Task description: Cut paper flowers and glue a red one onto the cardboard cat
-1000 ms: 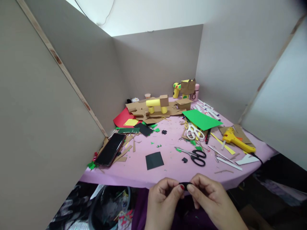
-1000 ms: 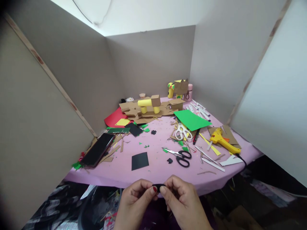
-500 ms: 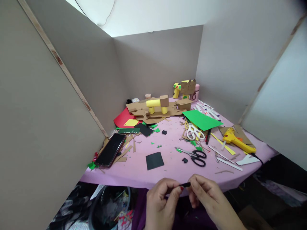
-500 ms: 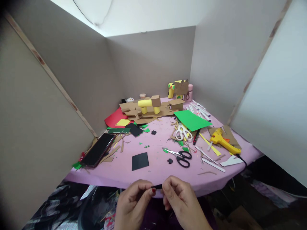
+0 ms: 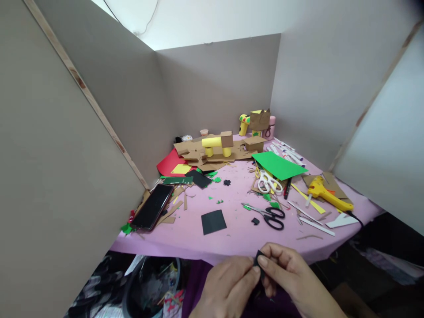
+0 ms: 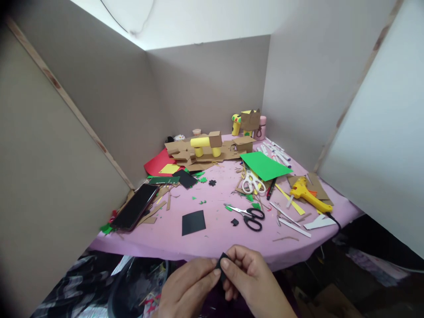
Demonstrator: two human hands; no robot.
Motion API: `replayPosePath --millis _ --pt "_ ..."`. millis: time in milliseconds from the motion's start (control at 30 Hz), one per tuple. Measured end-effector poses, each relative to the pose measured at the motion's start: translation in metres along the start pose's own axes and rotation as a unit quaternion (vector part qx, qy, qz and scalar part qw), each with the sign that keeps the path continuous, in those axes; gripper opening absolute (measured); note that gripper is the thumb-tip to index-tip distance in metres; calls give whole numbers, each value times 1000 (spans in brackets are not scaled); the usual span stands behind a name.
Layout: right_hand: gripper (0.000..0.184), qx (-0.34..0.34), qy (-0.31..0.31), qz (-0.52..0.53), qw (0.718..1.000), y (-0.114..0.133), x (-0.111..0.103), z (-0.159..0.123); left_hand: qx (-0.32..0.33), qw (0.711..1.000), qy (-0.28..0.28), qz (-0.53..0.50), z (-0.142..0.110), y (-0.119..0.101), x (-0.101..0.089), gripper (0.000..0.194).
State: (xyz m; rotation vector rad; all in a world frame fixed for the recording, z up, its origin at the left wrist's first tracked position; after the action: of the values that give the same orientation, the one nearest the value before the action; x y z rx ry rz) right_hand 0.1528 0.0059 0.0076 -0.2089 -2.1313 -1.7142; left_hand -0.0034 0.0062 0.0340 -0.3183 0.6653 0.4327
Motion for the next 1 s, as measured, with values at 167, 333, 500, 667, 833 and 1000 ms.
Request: replayPosePath --millis 167,333,500,667,833,1000 --pt "39 6 8 -37 999 3 -1 -1 -33 997 26 -66 1 3 3 19" --pt "37 -4 2 -31 1000 3 0 -2 -95 989 34 -105 2 3 5 18" --pt "33 -36 -17 -18 999 -2 -1 -3 -206 965 2 -160 0 2 10 20" --pt "32 -61 -23 -24 998 -4 1 -3 -412 857 -65 -304 -6 -1 25 9" --pt "34 -72 -13 -48 996 -2 1 -4 -513 758 -100 -390 -5 -6 34 9" --pt "34 -83 -11 -57 995 -1 2 -6 -545 726 -112 -404 -3 -9 34 10"
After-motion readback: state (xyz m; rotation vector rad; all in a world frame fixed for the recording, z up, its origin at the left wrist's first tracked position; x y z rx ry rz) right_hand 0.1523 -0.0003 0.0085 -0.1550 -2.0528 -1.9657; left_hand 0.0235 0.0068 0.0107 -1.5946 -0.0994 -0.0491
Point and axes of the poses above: each hand's wrist, its own z-axis towards the middle knuckle, its own x-axis out of the palm, y = z × x, the point moved 2 cm from there along z, towards the middle knuckle, and after that the axes turned 8 degrees about z, right-handed, at the moved point
